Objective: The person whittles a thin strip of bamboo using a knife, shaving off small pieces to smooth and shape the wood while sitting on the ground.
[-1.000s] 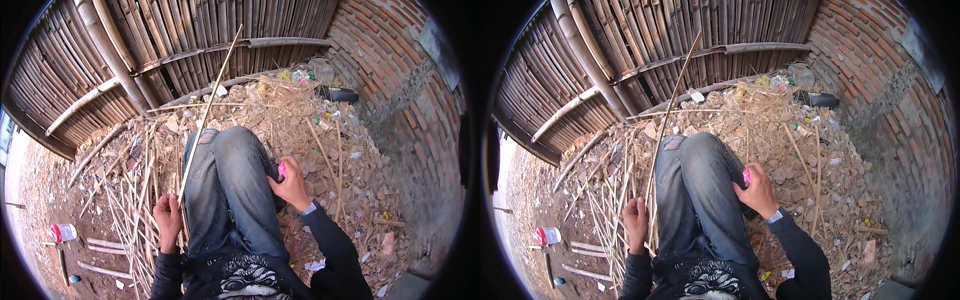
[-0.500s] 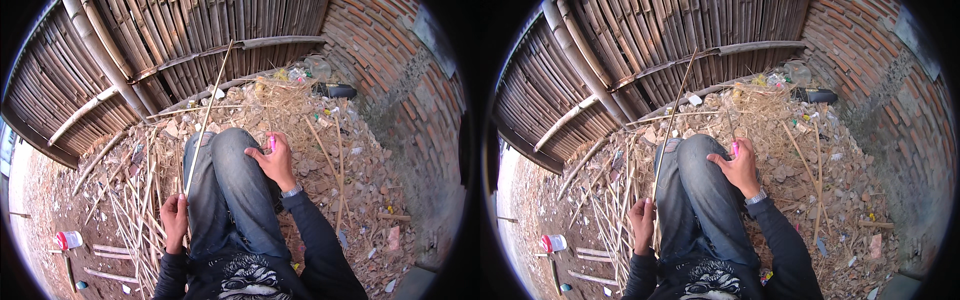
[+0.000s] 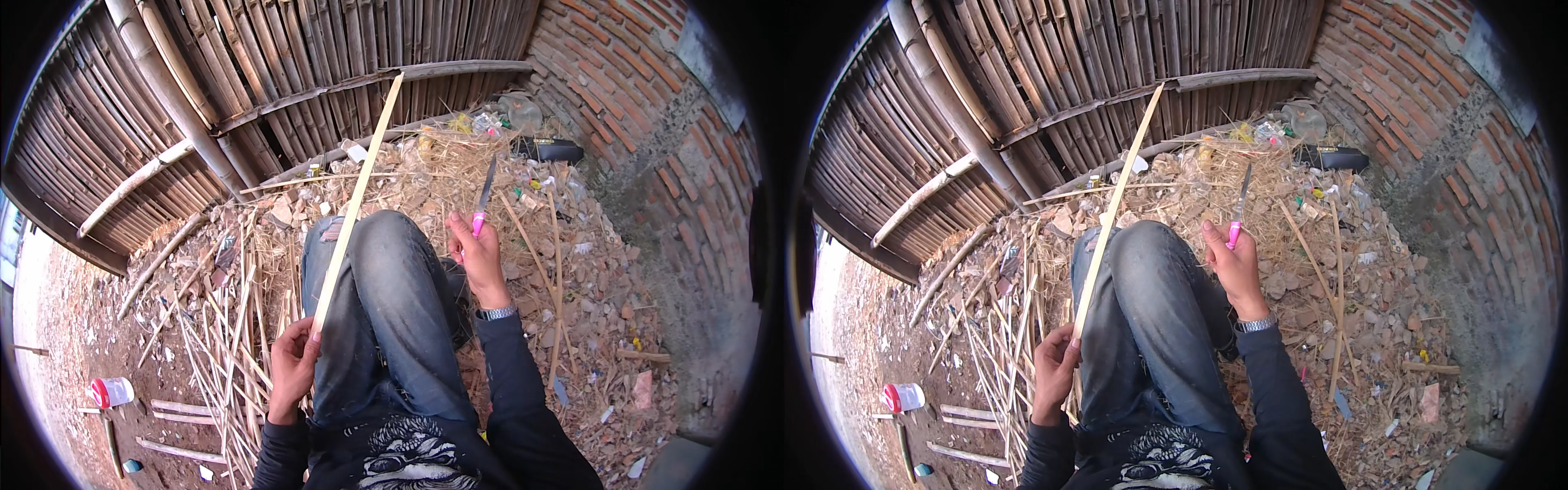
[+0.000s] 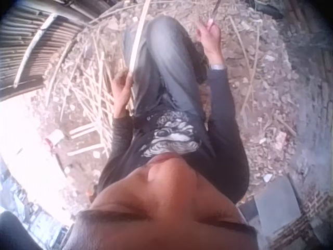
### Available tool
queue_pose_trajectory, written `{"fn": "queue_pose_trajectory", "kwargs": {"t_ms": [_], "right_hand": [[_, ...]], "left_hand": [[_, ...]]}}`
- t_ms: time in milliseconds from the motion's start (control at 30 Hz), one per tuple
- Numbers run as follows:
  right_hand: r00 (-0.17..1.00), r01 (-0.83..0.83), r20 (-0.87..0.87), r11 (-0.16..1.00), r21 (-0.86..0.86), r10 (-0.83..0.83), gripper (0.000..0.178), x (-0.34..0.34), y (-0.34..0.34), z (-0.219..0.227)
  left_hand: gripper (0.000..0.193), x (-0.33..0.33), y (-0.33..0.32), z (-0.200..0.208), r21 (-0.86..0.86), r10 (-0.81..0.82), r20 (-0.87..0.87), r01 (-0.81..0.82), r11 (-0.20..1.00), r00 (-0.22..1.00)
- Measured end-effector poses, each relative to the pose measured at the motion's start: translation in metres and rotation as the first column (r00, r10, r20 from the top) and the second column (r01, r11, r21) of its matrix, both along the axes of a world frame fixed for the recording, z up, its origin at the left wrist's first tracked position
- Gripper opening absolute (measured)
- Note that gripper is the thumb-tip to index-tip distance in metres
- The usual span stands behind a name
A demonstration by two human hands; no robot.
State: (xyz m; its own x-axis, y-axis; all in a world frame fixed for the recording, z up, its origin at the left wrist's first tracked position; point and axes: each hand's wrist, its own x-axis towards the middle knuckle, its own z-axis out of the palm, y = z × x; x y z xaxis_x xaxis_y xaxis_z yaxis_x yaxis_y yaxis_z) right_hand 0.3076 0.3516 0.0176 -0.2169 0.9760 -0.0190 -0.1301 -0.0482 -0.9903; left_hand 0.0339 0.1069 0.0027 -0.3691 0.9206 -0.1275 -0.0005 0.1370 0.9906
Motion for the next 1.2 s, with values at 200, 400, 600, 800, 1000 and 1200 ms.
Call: {"fn": "queue_pose_trajectory", "kwargs": {"t_ms": [200,400,600,800,1000,1200], "right_hand": [[0.913,-0.281,-0.344,0.950,-0.135,0.221,0.032,-0.008,-0.027,0.044],[0.934,-0.348,-0.117,0.933,-0.094,0.337,0.042,-0.008,-0.047,0.053],[0.774,-0.284,0.633,0.903,0.324,0.016,0.047,-0.012,-0.066,0.032],[0.725,-0.287,0.689,0.902,0.322,-0.016,0.051,0.007,-0.067,0.023],[0.734,-0.273,0.677,0.884,0.379,-0.063,0.053,0.007,-0.071,0.032],[0.599,-0.452,0.801,0.823,0.345,-0.007,0.052,-0.009,-0.096,0.038]], "left_hand": [[0.040,0.015,0.008,0.016,0.008,-0.070,0.016,0.070,0.998,0.997],[0.048,0.038,0.027,0.029,0.046,-0.224,0.200,0.220,0.975,0.954],[0.062,0.042,0.024,0.035,-0.020,-0.223,-0.276,0.226,0.974,0.935],[0.053,0.006,-0.014,0.023,-0.176,-0.423,-0.228,0.390,0.904,0.877],[0.033,0.016,-0.012,0.016,-0.235,-0.399,0.177,0.432,0.871,0.900],[0.024,0.051,0.028,0.022,-0.161,-0.348,0.210,0.383,0.910,0.914]]}}
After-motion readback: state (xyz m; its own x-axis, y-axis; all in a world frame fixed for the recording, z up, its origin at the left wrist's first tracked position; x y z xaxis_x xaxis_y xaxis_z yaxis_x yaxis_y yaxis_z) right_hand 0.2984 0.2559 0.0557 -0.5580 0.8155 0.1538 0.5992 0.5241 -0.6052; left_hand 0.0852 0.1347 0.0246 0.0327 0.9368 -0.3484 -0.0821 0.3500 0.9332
